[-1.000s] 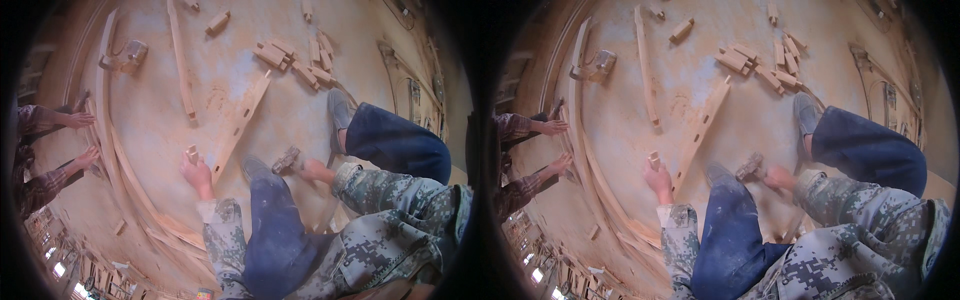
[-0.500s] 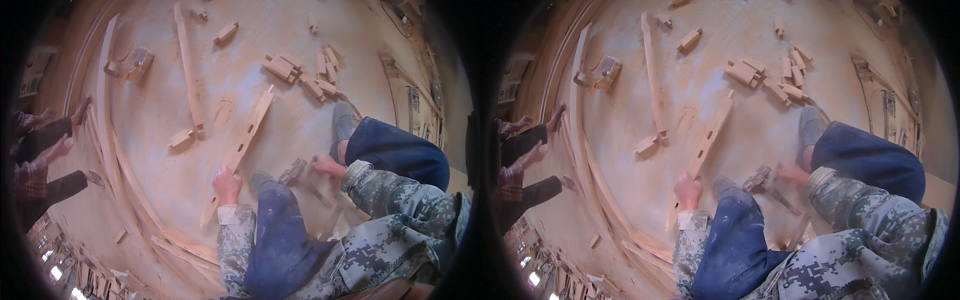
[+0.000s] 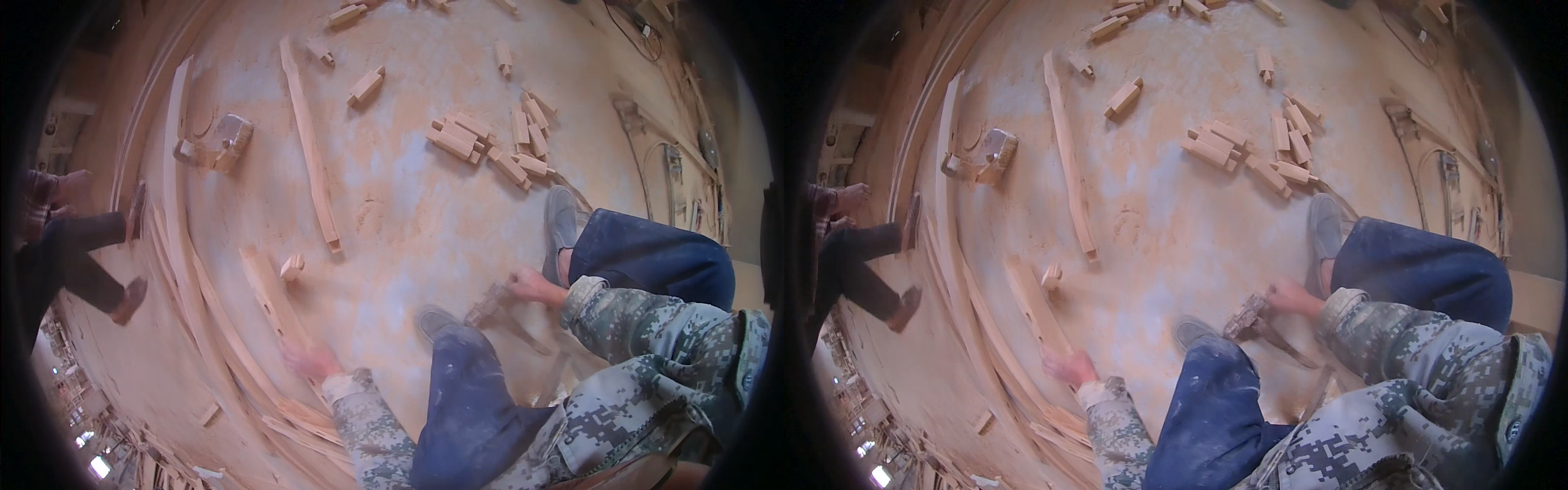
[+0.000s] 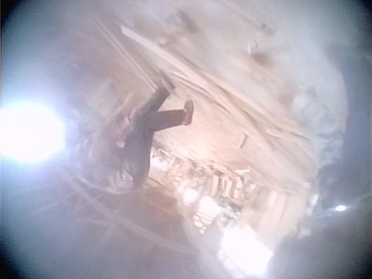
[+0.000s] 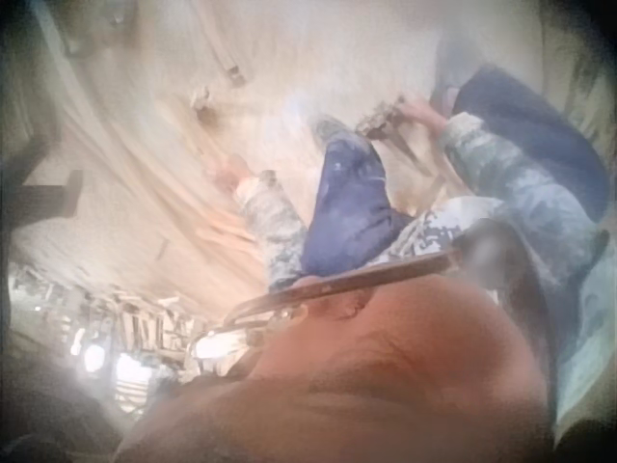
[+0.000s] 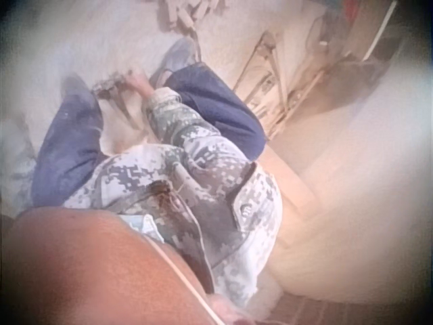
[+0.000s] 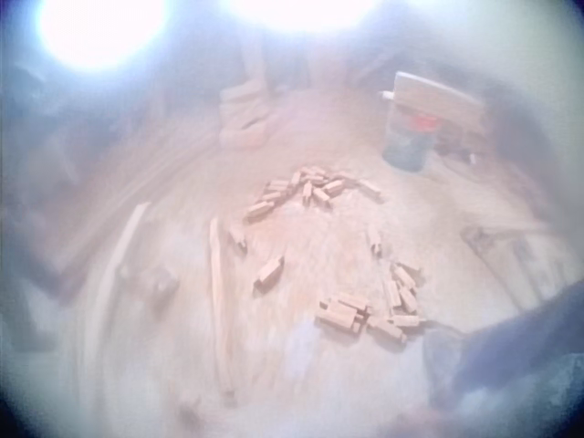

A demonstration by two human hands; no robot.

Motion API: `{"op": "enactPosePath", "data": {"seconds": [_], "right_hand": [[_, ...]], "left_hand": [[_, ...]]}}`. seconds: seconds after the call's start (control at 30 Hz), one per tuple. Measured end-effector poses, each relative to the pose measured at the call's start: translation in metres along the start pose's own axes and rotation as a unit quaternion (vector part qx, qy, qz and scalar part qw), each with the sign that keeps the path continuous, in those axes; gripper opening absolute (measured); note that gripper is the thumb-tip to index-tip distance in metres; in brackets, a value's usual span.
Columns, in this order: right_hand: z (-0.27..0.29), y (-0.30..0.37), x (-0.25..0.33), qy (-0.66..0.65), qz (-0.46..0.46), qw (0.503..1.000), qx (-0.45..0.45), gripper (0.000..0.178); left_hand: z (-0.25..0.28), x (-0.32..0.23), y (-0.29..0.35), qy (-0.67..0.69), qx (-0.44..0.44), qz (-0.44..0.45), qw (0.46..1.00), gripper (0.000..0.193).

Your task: The person sits on the floor and assembles small wooden pieces into a ladder-like structure using a hammer to tap them into place. They repeatedly pick up pieces, align them, and secure them with the hammer.

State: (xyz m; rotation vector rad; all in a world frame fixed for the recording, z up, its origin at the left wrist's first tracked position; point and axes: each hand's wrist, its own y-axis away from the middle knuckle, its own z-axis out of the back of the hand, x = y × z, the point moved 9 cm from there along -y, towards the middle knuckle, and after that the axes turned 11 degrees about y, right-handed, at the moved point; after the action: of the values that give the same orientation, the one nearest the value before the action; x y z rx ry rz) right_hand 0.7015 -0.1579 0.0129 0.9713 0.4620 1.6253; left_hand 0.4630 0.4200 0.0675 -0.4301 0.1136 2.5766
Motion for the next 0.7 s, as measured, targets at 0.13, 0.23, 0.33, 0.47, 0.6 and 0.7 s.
{"op": "enactPosePath", "data": {"seconds": [0.13,0.23,0.33,0.47,0.6,0.7], "right_hand": [[-0.012,0.007,-0.01,-0.003,-0.04,0.999,0.002,0.026],[-0.022,0.0,-0.012,0.024,-0.007,1.0,0.009,0.025],[-0.028,-0.002,-0.016,-0.006,0.021,1.0,0.002,0.025],[-0.027,0.011,-0.021,-0.019,-0.023,0.999,0.032,0.028],[-0.019,-0.001,-0.035,0.004,-0.043,0.999,0.014,0.034],[-0.011,-0.018,-0.001,0.016,-0.039,0.998,0.056,0.038]], "left_hand": [[-0.02,-0.195,-0.045,0.135,0.026,-0.15,0.979,0.065],[-0.071,-0.249,-0.078,0.163,0.134,-0.138,0.968,0.066],[-0.104,-0.248,-0.102,0.112,0.148,-0.141,0.972,0.063],[-0.107,-0.238,-0.106,0.175,0.209,-0.084,0.959,0.048],[-0.109,-0.221,-0.036,0.426,0.384,0.053,0.818,0.037],[-0.078,-0.193,0.049,0.528,0.432,0.127,0.72,0.035]]}}
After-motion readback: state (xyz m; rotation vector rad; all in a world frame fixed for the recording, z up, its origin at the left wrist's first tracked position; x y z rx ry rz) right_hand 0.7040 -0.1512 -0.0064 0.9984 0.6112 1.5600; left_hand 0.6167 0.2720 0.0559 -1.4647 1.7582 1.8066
